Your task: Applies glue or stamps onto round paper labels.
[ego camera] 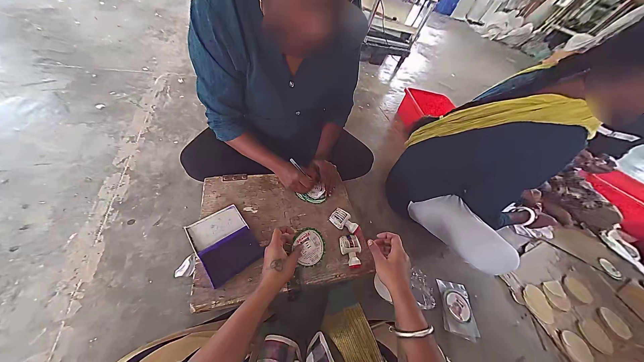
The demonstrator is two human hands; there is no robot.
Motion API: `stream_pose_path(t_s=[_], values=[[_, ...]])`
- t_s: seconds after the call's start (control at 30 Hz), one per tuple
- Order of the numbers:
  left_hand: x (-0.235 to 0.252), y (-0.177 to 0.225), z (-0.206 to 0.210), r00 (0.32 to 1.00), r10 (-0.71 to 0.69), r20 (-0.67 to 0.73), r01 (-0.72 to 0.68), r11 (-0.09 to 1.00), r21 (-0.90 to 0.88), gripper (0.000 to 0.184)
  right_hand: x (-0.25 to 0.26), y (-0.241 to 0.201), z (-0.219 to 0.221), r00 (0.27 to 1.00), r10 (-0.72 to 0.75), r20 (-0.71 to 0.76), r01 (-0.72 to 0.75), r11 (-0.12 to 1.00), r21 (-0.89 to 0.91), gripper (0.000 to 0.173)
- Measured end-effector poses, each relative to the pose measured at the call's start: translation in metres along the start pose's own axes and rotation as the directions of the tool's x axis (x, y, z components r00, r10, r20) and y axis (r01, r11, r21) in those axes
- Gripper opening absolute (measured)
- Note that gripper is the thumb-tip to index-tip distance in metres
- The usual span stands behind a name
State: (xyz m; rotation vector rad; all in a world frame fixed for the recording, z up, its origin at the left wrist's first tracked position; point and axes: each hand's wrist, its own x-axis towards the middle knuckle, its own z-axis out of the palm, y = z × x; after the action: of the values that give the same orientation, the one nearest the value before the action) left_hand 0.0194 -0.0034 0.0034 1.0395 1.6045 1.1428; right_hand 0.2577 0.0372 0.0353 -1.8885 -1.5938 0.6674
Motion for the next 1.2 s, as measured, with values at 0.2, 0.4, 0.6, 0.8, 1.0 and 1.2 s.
stream_pose_path(t_s=[0.2, 0.4, 0.6, 0.8, 1.0, 1.2], values=[[0.003, -0.018, 0.006, 0.997, 0.06, 0.047, -0.065, 0.992, 0.106, 0.052, 0.023, -0.009, 0.013, 0.997, -0.058, 0.057, 0.06, 0.998, -0.035, 0.037], [-0.003, -0.029, 0.007, 0.981, 0.193, 0.016, -0.192, 0.965, 0.176, 0.062, 0.061, -0.055, 0.022, 0.911, 0.17, 0.376, 0.029, 0.882, -0.469, 0.052], [-0.009, -0.04, 0.011, 0.791, 0.608, -0.068, -0.531, 0.738, 0.417, 0.047, 0.07, -0.059, 0.028, 0.893, 0.167, 0.417, 0.113, 0.815, -0.568, 0.041], [-0.008, -0.026, 0.004, 0.904, 0.322, 0.28, -0.423, 0.762, 0.489, 0.066, 0.048, -0.062, 0.024, 0.96, -0.096, 0.261, 0.181, 0.929, -0.323, 0.032], [-0.003, -0.011, -0.011, 0.901, 0.145, 0.409, -0.334, 0.834, 0.44, 0.053, -0.001, -0.126, 0.051, 0.739, -0.494, 0.458, 0.554, 0.833, 0.004, 0.024], [-0.003, -0.049, -0.015, 0.893, 0.12, 0.434, -0.264, 0.92, 0.291, 0.04, -0.052, -0.204, 0.117, 0.417, -0.476, 0.774, 0.789, 0.613, -0.048, 0.024]])
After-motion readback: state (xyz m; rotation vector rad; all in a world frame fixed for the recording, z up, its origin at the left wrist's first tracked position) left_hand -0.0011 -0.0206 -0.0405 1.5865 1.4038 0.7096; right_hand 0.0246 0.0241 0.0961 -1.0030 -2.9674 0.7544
